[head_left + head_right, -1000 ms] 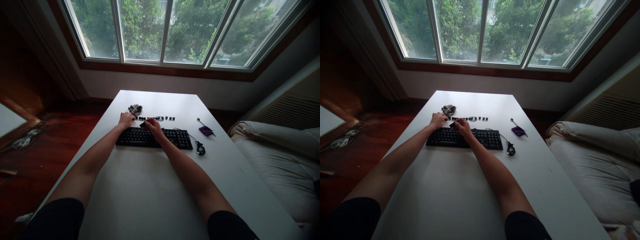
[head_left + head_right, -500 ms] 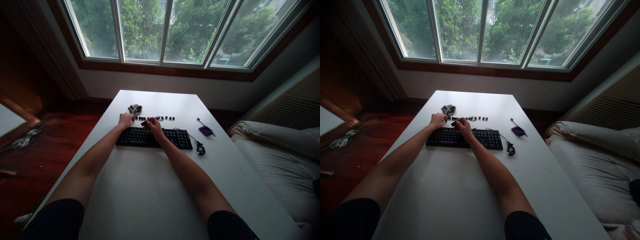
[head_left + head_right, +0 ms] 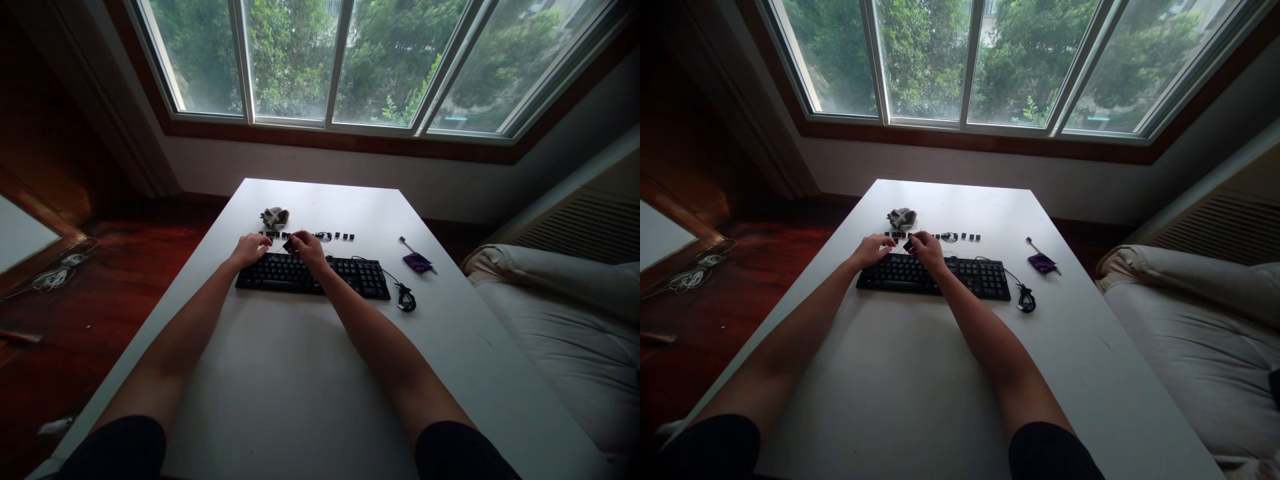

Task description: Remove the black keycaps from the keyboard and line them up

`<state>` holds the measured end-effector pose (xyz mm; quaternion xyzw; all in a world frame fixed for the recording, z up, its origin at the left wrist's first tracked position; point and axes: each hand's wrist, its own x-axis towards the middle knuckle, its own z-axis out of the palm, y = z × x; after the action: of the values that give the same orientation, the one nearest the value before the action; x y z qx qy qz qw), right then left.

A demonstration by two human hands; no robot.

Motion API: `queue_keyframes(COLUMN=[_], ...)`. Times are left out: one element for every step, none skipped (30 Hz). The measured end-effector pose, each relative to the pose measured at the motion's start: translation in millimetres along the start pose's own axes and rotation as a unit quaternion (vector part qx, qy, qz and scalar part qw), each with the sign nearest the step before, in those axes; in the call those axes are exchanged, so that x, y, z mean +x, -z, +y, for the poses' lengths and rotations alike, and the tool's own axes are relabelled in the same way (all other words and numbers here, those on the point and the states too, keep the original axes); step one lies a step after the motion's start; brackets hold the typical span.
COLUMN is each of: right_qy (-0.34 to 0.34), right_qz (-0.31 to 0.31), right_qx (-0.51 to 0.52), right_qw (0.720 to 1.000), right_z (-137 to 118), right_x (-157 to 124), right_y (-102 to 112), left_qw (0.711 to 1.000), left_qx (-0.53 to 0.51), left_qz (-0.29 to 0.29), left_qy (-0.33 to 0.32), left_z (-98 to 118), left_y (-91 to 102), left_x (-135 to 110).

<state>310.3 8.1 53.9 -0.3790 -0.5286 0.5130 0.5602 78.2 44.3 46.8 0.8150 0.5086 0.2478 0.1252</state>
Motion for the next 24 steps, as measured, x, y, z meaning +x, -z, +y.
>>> queue_keyframes(right_qy=[0.005, 0.012, 0.018, 0.02, 0.019, 0.013, 0.005, -0.005, -0.017, -0.031, -0.045, -0.057, -0.07, -0.08, -0.086, -0.088, -0.082, -0.067, -0.044, -0.012, 0.022, 0.055, 0.077, 0.091], right_qz=[-0.002, -0.002, 0.0, 0.003, 0.006, 0.006, 0.004, -0.001, -0.007, -0.015, -0.023, -0.031, -0.041, -0.051, -0.064, -0.08, -0.099, -0.117, -0.13, -0.136, -0.133, -0.12, -0.114, -0.112], right_qx=[-0.024, -0.049, -0.075, -0.1, -0.127, -0.155, -0.184, -0.212, -0.238, -0.261, -0.28, -0.294, -0.305, -0.312, -0.318, -0.322, -0.328, -0.341, -0.361, -0.388, -0.424, -0.458, -0.482, -0.498], right_qw=[1.0, 0.999, 0.997, 0.995, 0.992, 0.988, 0.983, 0.977, 0.971, 0.965, 0.959, 0.954, 0.949, 0.945, 0.942, 0.939, 0.936, 0.93, 0.922, 0.911, 0.896, 0.879, 0.865, 0.855], right_z=[0.8, 1.3, 1.5, 1.3, 0.6, -0.5, -1.9, -3.5, -5.2, -6.9, -8.7, -10.4, -12.3, -14.3, -16.5, -19.2, -22.2, -25.6, -29.2, -32.9, -36.4, -39.5, -42.0, -43.8], right_x=[3.6, 7.7, 12.0, 16.4, 20.7, 24.7, 28.4, 31.8, 34.8, 37.8, 40.6, 43.3, 45.9, 48.0, 49.6, 50.2, 49.6, 47.7, 44.3, 39.6, 34.0, 27.8, 21.4, 15.6], right_y=[-3.3, -6.5, -9.6, -12.7, -15.7, -18.6, -21.4, -24.2, -26.9, -29.4, -31.8, -33.8, -35.6, -37.1, -38.4, -39.7, -41.0, -42.5, -44.3, -46.5, -48.8, -51.2, -53.3, -54.9], left_qw=[1.0, 1.0, 0.999, 0.999, 0.999, 0.998, 0.997, 0.996, 0.995, 0.993, 0.992, 0.991, 0.99, 0.99, 0.99, 0.99, 0.99, 0.989, 0.989, 0.989, 0.989, 0.989, 0.988, 0.988], left_qx=[-0.009, -0.014, -0.014, -0.01, -0.003, 0.004, 0.011, 0.017, 0.022, 0.026, 0.03, 0.034, 0.037, 0.038, 0.039, 0.038, 0.036, 0.034, 0.032, 0.03, 0.029, 0.028, 0.029, 0.031], left_qz=[-0.003, -0.006, -0.011, -0.017, -0.024, -0.035, -0.047, -0.059, -0.073, -0.087, -0.098, -0.107, -0.113, -0.118, -0.122, -0.124, -0.127, -0.13, -0.132, -0.134, -0.136, -0.137, -0.137, -0.136], left_qy=[-0.011, -0.023, -0.033, -0.04, -0.045, -0.05, -0.054, -0.06, -0.067, -0.073, -0.077, -0.077, -0.074, -0.069, -0.065, -0.061, -0.057, -0.054, -0.052, -0.051, -0.052, -0.055, -0.059, -0.064], left_z=[0.0, 0.1, 0.4, 1.0, 1.9, 3.3, 5.0, 7.0, 9.0, 10.9, 12.6, 14.0, 14.9, 15.3, 15.5, 15.4, 15.1, 14.8, 14.5, 14.2, 14.0, 13.7, 13.5, 13.3], left_y=[1.1, 2.4, 3.9, 5.8, 8.0, 10.5, 13.4, 16.4, 19.4, 22.2, 24.7, 26.9, 28.5, 29.8, 30.6, 31.2, 31.5, 31.7, 31.8, 31.8, 31.8, 31.8, 31.7, 31.6], left_x=[-3.3, -5.9, -7.7, -8.9, -9.4, -9.6, -9.7, -9.8, -10.0, -10.4, -11.0, -11.8, -12.6, -13.3, -13.8, -14.2, -14.4, -14.3, -14.2, -13.9, -13.7, -13.4, -13.2, -13.1])
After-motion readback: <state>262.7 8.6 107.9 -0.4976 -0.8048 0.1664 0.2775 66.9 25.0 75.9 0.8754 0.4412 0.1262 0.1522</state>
